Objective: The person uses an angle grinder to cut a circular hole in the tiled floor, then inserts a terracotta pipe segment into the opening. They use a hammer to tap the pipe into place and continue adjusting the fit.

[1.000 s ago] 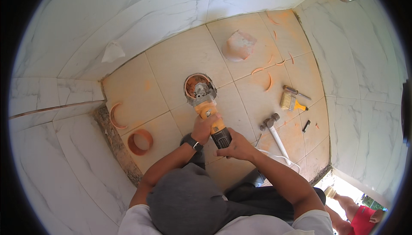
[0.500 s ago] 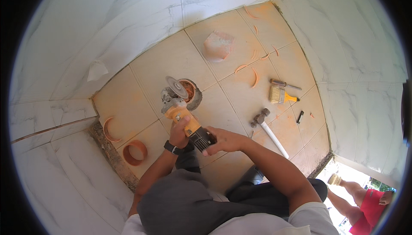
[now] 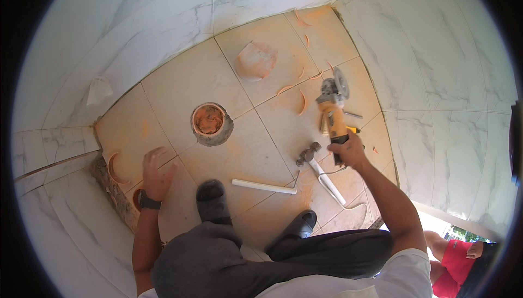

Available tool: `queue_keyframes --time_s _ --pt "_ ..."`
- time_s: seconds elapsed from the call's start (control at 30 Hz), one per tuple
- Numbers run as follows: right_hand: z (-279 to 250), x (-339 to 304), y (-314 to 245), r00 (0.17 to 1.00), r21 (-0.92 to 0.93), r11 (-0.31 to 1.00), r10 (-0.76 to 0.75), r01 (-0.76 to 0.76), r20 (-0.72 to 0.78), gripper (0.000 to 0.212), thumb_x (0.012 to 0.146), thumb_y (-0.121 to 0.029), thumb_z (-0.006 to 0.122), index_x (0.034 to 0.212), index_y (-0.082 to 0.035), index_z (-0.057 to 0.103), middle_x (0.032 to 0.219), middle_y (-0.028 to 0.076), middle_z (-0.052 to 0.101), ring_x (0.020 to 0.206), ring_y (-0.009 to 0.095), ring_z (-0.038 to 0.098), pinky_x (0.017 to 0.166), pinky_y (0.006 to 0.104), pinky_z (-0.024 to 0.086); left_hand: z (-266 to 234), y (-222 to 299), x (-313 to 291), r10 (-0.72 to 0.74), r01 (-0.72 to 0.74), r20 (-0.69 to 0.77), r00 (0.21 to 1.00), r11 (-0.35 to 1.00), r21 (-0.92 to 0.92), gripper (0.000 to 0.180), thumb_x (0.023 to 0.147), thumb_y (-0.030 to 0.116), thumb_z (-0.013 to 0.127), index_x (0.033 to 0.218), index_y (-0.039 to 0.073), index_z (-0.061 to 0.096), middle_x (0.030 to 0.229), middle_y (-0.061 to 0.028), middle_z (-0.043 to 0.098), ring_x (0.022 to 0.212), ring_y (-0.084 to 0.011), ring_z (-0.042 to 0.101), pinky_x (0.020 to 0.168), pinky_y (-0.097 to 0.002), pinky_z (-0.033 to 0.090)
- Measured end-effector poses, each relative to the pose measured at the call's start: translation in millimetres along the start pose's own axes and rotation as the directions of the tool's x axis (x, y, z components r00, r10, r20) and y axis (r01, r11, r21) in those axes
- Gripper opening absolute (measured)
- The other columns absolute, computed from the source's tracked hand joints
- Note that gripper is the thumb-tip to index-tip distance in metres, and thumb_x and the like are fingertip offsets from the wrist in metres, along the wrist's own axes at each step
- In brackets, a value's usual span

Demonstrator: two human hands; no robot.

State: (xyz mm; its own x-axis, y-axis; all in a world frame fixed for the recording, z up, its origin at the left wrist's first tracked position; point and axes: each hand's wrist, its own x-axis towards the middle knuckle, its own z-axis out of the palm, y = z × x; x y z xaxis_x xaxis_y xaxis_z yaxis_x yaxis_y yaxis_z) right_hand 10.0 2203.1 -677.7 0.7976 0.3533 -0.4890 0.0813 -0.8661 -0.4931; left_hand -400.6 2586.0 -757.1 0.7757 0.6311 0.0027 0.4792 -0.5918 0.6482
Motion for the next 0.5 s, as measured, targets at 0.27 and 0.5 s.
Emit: queue_keyframes --time_s 0.27,0.5 --pt "-72.9 145.3 86.8 0.933 -0.42 0.896 -0.017 -0.146 -0.359 0.052 0.061 -0.03 0.081 0.101 0.0 0.067 0.092 0.02 0.073 0.085 0.036 0.072 0.077 0.0455 0.057 -65.0 -47.9 -81.8 -0.262 0.252 -0.056 0.963 0.816 0.52 0.106 0.064 0.054 0.088 0.149 0.008 0.045 0.153 -0.0257 0.038 0.14 -0.0474 0.036 0.114 -0.0586 0.033" --pt "-77.7 191.0 123.1 0.928 -0.413 0.908 -0.099 -0.063 -0.358 0.052 0.069 -0.035 0.081 0.104 0.0 0.066 0.088 0.02 0.071 0.08 0.037 0.071 0.073 0.046 0.055 -59.0 -44.1 -126.9 -0.484 0.393 0.125 0.866 0.813 0.429 0.127 0.058 0.047 0.092 0.156 0.004 0.025 0.151 -0.0293 0.035 0.137 -0.0468 0.041 0.11 -0.0534 0.04"
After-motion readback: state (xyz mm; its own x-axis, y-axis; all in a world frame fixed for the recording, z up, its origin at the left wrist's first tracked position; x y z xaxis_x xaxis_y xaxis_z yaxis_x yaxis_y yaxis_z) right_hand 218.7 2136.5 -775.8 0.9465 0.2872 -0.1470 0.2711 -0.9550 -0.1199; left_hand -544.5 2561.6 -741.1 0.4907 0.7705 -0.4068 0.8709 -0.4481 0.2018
